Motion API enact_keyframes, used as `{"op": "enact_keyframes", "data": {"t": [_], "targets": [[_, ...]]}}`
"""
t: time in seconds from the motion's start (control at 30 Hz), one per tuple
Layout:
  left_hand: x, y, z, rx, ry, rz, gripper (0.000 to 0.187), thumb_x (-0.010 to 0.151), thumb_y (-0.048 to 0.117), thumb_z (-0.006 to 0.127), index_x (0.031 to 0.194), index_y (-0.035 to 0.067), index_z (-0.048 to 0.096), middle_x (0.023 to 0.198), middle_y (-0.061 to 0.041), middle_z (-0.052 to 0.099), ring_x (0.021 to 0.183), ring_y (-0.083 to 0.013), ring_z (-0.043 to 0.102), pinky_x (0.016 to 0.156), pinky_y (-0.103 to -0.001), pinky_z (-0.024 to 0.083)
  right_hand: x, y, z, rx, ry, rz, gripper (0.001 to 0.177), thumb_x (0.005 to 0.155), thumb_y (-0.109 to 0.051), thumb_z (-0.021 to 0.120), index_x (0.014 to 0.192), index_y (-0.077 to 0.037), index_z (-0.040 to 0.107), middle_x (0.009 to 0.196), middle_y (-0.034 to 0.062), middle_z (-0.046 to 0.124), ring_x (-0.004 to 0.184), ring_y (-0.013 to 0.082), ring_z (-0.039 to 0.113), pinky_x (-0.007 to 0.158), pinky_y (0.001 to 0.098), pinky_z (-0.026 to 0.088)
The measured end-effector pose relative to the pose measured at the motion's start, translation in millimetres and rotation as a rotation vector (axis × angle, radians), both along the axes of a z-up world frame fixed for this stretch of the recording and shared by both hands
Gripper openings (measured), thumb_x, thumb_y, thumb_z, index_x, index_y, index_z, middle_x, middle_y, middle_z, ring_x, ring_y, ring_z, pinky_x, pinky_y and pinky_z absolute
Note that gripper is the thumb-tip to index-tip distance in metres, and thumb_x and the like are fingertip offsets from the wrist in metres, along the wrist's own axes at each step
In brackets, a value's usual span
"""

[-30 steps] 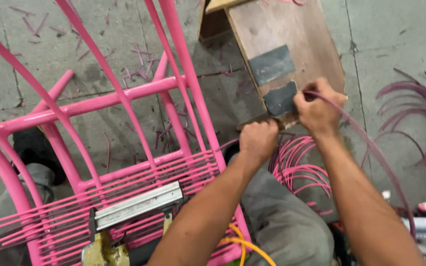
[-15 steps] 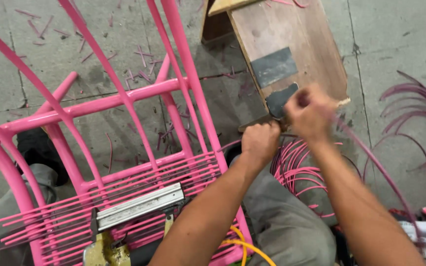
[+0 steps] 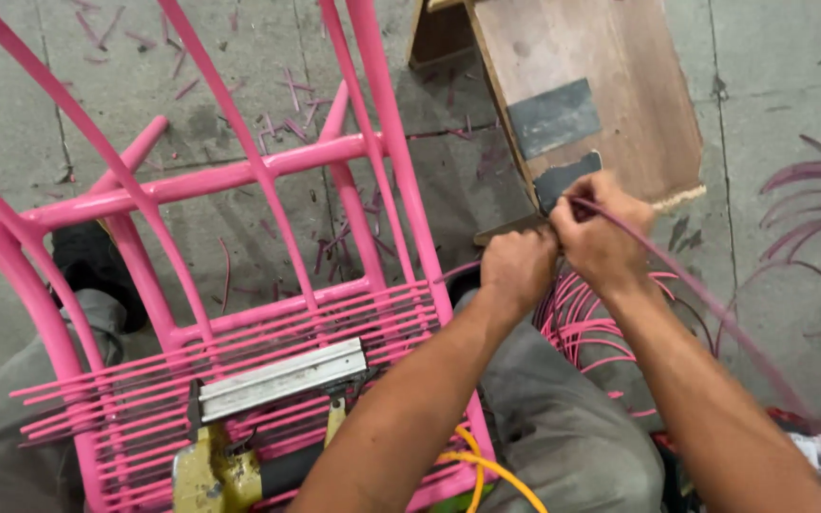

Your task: Weaving plastic strips into a chair frame and securing them with a nail gun.

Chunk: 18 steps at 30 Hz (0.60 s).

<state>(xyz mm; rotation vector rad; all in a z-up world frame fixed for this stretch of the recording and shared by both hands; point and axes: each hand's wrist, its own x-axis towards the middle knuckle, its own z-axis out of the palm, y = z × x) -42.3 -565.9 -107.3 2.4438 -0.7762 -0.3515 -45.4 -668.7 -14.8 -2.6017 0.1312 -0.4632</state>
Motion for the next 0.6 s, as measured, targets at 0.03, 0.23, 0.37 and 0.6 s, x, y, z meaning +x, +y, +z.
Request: {"op": "enact_keyframes", "data": {"t": [0.03,0.23,0.37,0.6], "targets": [[-3.3,2.2,3.3,0.0,0.01,-0.007,0.014,0.088,0.019,0.063,0.095,0.009,0.07,0.083,-0.015,0.077,0.076,-0.0314,0.077,0.063,-0.044,0.061,0.5,-10.6,-2.0,0.0,0.01,-0.007,0.015,0.089,-0.011,0.079,0.094,-0.003,0.068,0.082,0.0153,0.072,0.078,0.0251,0.076,0.073,0.0372,0.06],[1.1,2.7,5.9,0.012,0.001,-0.029,0.013,0.087,0.017,0.065,0.096,0.009,0.07,0.085,-0.015,0.077,0.076,-0.0306,0.077,0.064,-0.044,0.061,4.1,-15.6,-14.2,0.045,0.002,-0.058,0.014,0.092,-0.012,0.079,0.096,-0.003,0.067,0.084,0.0124,0.073,0.076,0.0225,0.075,0.072,0.0359,0.06],[1.6,7.2,17.3,0.011,-0.006,-0.049,0.021,0.082,0.019,0.066,0.1,0.007,0.07,0.084,-0.015,0.077,0.077,-0.032,0.077,0.065,-0.045,0.061,5.2,-29.5,-16.0,-0.066,0.029,-0.158,0.013,0.096,-0.01,0.079,0.099,-0.004,0.068,0.088,0.0113,0.073,0.079,0.0219,0.073,0.072,0.0361,0.058],[5.4,-0.2,-3.1,0.012,-0.062,-0.037,0.014,0.084,0.016,0.063,0.088,0.012,0.075,0.086,-0.014,0.078,0.079,-0.0322,0.077,0.067,-0.045,0.061,-2.0,-76.6,-30.0,0.013,0.029,-0.304,0.017,0.087,-0.007,0.081,0.096,-0.001,0.067,0.086,0.0135,0.074,0.078,0.0227,0.073,0.07,0.0357,0.057]]}}
